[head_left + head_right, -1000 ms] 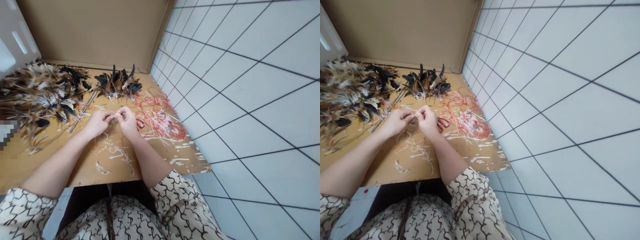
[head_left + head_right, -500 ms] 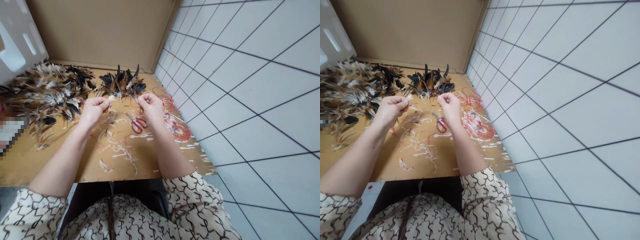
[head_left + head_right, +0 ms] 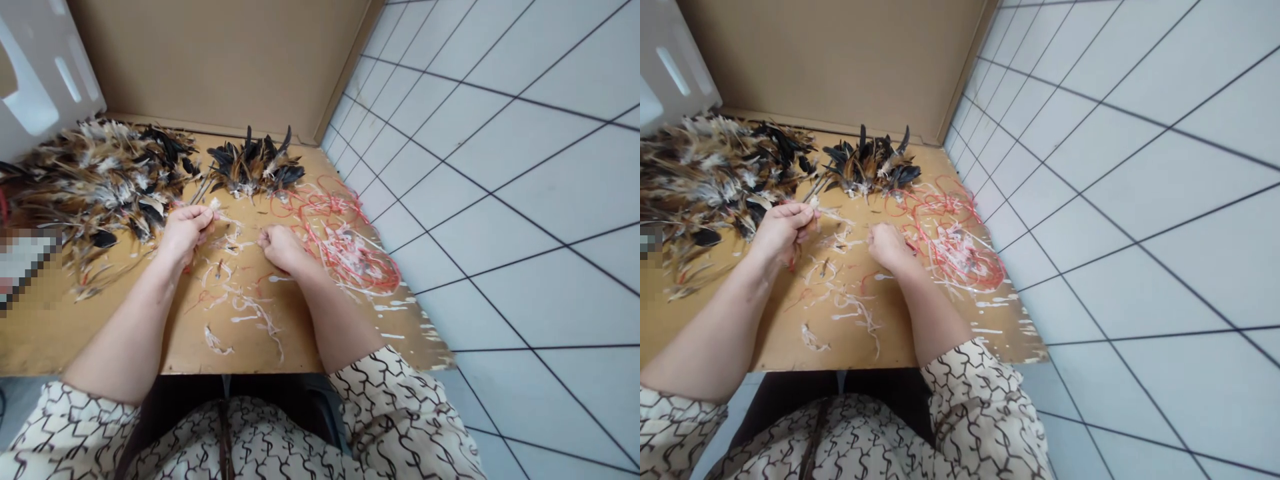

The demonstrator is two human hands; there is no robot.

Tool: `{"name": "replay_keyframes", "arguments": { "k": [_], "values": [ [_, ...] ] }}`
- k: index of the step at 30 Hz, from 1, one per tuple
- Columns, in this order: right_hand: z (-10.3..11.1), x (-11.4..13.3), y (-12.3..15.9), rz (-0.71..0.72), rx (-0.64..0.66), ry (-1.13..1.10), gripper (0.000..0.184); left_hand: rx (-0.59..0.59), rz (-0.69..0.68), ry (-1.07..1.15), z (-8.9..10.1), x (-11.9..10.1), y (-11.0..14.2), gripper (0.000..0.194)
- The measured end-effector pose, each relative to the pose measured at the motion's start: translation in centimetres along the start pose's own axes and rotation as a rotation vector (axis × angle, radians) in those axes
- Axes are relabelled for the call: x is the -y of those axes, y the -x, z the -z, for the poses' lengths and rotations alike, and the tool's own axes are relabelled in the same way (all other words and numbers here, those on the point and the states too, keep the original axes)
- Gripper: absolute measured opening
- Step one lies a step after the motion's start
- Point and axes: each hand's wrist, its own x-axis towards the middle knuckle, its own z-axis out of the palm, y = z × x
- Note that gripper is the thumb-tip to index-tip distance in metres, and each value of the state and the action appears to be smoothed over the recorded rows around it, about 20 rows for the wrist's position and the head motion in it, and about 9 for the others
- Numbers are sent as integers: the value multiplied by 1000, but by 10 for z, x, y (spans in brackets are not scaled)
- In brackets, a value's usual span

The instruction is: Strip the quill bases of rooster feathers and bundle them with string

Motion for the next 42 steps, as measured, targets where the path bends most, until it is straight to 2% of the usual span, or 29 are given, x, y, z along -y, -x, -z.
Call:
{"name": "replay_keyframes", "arguments": {
  "k": [6,12,20,22,25,27,32,37,42],
  "values": [
    [8,-11,1,-83,-82,-208,14,-57,-28,-22,3,-6,0,15],
    [14,-21,2,-79,-145,-326,9,-77,-70,26,11,-6,-3,15],
    [41,-20,12,-88,-218,-404,6,-73,-70,12,11,-1,-5,15],
    [47,-20,18,-70,-167,-402,7,-74,-64,1,10,-1,-5,15],
    [54,-23,27,-14,-19,-381,8,-79,-52,-9,10,-3,-5,15],
    [56,-24,35,11,24,-365,7,-85,-54,-1,10,-5,-4,15],
    [50,-10,50,73,119,-399,10,-89,-51,24,12,-7,-3,17],
    [42,10,51,200,141,-294,14,-89,-56,14,13,-5,-4,15],
    [56,1,46,165,157,-221,16,-78,-64,14,13,-4,-5,14]
  ]
}}
